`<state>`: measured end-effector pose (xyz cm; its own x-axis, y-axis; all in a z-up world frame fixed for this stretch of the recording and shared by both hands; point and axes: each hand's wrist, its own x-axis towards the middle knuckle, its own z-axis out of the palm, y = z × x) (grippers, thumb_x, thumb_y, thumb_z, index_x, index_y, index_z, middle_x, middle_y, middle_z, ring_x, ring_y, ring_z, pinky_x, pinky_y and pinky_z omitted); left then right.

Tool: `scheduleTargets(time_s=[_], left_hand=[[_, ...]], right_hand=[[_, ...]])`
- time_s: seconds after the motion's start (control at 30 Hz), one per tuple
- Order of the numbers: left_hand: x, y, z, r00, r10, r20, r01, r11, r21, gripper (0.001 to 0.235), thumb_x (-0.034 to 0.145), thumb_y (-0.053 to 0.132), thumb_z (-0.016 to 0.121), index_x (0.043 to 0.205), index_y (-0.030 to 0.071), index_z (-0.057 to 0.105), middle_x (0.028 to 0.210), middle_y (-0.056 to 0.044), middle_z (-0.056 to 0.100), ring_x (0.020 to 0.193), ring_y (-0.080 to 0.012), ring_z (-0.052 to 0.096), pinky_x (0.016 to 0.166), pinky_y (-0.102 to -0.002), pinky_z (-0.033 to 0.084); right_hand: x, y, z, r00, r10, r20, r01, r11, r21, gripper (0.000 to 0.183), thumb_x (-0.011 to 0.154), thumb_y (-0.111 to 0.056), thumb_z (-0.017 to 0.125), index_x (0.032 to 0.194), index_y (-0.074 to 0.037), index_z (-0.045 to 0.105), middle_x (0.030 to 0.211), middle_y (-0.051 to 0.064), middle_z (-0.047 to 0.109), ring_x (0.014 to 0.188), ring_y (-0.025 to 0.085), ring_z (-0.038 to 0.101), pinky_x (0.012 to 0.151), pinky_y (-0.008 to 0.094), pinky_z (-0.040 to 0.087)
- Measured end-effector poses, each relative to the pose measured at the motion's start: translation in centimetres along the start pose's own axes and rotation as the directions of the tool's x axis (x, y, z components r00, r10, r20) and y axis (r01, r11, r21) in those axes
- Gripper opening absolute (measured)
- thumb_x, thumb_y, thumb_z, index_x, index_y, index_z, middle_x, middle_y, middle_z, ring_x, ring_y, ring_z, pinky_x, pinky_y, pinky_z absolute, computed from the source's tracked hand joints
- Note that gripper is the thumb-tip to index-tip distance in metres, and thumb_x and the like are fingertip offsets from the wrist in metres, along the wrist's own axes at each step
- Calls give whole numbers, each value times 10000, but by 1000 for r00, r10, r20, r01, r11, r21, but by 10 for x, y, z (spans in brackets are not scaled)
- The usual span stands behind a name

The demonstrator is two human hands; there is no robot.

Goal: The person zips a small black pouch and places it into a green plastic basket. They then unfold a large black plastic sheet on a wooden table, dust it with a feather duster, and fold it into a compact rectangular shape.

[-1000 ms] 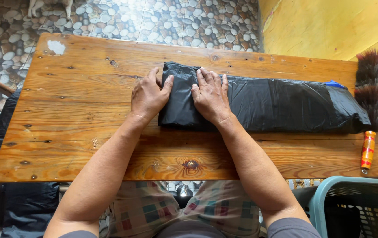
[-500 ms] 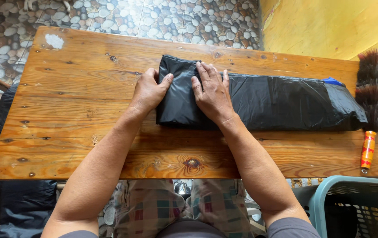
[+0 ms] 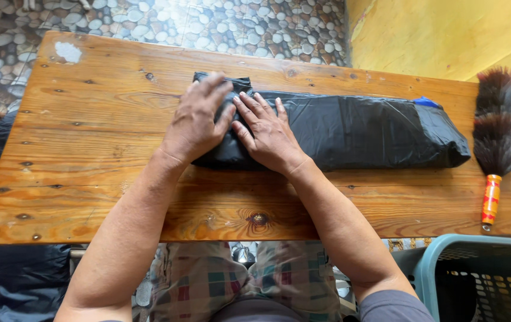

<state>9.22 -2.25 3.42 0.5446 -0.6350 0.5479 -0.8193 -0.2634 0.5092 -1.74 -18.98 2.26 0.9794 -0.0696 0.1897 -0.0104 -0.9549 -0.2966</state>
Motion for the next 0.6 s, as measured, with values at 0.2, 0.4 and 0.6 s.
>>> scheduleTargets(time_s=[0.2, 0.4, 0.6], left_hand=[[-5, -18, 22, 981, 37, 192, -84, 966, 245, 454, 1066, 419, 516, 1381, 128, 664, 1428, -123, 626, 1409, -289, 516, 1190, -528, 313], [-2, -14, 27, 967, -12, 254, -85, 926, 368, 474, 1040, 452, 510, 1352, 135, 672, 1392, -106, 648, 1389, -279, 541, 1181, -525, 336], [26, 38, 22, 912, 38, 408, -258, 827, 500, 542, 944, 282, 459, 1391, 21, 618, 1571, -219, 499, 1539, -335, 359, 1242, -553, 163]], right_hand=[[-1, 37, -20, 1000, 12, 11, -13, 998, 69, 545, 1118, -417, 394, 1599, -161, 376, 1588, 120, 453, 1509, 354, 363, 1214, 625, 244], [-14, 80, -58, 977, 122, 177, -88, 979, -185, 625, 1050, -551, 463, 1542, -166, 490, 1564, 152, 480, 1486, 418, 367, 1184, 667, 238], [-34, 106, -39, 985, 172, -24, -173, 965, -199, 638, 1061, -649, 394, 1570, -268, 444, 1543, 118, 498, 1484, 389, 376, 1218, 616, 206]])
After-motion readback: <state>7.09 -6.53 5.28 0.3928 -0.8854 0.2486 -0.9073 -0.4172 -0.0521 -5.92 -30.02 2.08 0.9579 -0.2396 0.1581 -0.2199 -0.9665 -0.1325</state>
